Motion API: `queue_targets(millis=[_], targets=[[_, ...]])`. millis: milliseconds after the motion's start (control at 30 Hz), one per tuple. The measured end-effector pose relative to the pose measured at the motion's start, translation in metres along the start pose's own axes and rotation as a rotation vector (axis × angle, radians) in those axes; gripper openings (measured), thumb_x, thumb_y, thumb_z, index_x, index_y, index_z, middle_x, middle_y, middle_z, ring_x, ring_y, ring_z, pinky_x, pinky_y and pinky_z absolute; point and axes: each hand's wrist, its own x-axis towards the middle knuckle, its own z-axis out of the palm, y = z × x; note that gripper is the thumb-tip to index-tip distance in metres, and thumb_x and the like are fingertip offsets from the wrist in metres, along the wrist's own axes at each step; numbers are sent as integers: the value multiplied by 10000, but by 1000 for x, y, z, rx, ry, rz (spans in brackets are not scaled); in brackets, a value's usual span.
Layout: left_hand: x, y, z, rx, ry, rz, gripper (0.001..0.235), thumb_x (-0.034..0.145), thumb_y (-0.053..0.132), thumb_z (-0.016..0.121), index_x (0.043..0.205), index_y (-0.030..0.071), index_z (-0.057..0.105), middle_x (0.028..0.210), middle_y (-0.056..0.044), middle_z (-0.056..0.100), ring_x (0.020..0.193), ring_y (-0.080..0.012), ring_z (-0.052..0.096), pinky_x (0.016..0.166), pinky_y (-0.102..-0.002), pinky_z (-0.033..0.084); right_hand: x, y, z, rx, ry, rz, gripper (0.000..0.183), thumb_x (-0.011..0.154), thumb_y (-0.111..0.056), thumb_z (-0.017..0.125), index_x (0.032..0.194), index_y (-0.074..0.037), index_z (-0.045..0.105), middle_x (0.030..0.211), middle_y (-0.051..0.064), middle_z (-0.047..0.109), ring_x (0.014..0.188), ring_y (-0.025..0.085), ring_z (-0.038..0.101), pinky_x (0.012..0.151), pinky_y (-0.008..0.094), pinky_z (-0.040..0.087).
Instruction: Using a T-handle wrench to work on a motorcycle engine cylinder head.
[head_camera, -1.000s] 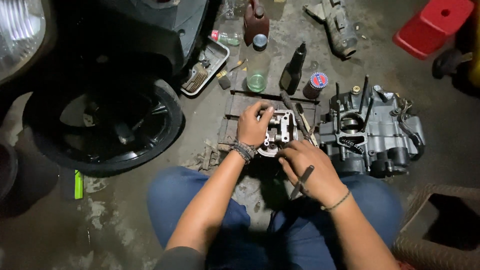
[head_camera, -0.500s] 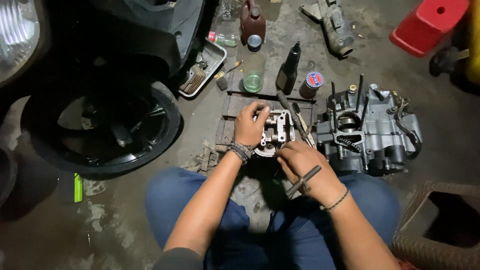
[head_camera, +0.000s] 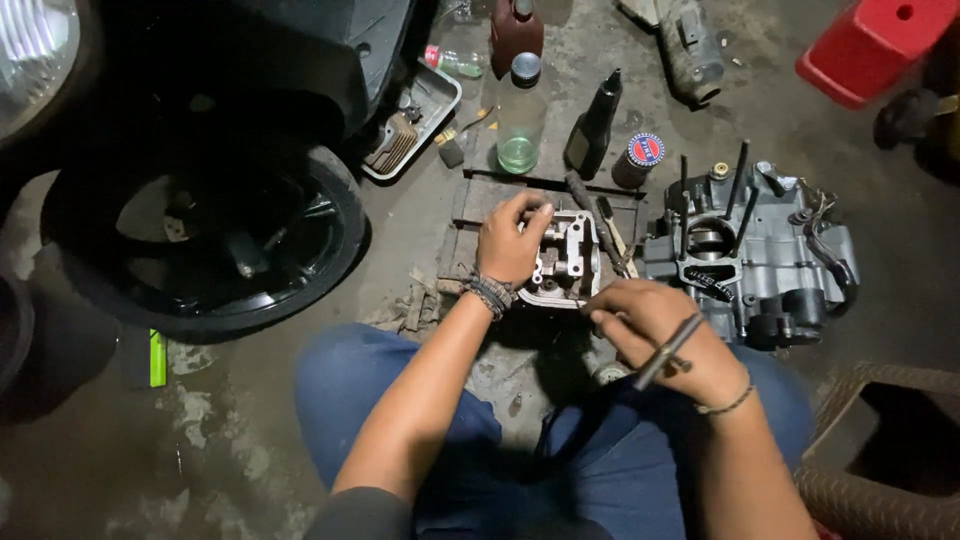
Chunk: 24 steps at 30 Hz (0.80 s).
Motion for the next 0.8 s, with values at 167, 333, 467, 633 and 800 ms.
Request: queue_targets(millis=[167, 333, 467, 633, 800], targets=[[1, -1, -1, 16, 2, 2, 272, 980, 434, 633, 1015, 178, 720, 811, -135, 729, 969, -387, 679, 898, -511, 528, -8, 10, -14, 148, 78, 95, 292, 920, -238, 594, 861, -58, 816, 775, 181, 764, 821, 382, 754, 738, 476, 564], [0, 1, 0, 4, -5, -10, 281, 986, 421, 627, 1021, 158, 722, 815, -149, 733, 968, -394, 677, 908, -495, 532, -1, 33, -6, 243, 229, 156, 225, 920, -157, 639, 993, -1, 784, 840, 275, 732, 904, 466, 719, 781, 531, 551], [0, 3, -2, 18, -6, 11, 272, 987, 411, 633, 1029, 158, 721, 826, -161, 728, 971, -400, 674, 900, -505, 530, 14, 42, 5, 319, 211, 160, 240, 920, -140, 623, 1004, 7, 794, 869, 279, 751, 920, 463, 725, 820, 528, 551], [0, 6, -3, -12, -6, -16, 304, 998, 428, 610, 1017, 146, 719, 814, -167, 722, 956, -407, 679, 883, -517, 533, 20, 50, 8, 390, 353, 209, 203, 930, -164, 641, 1000, -70, 806, 808, 209, 732, 841, 367, 722, 766, 471, 548], [-2, 4, -6, -161, 41, -63, 268, 1056, 339, 520, 1057, 168, 726, 835, -112, 740, 926, -319, 711, 865, -467, 552, 21, 44, 16, 424, 456, 14, 193, 946, -122, 617, 1009, -78, 794, 958, 176, 755, 959, 322, 720, 846, 432, 549]])
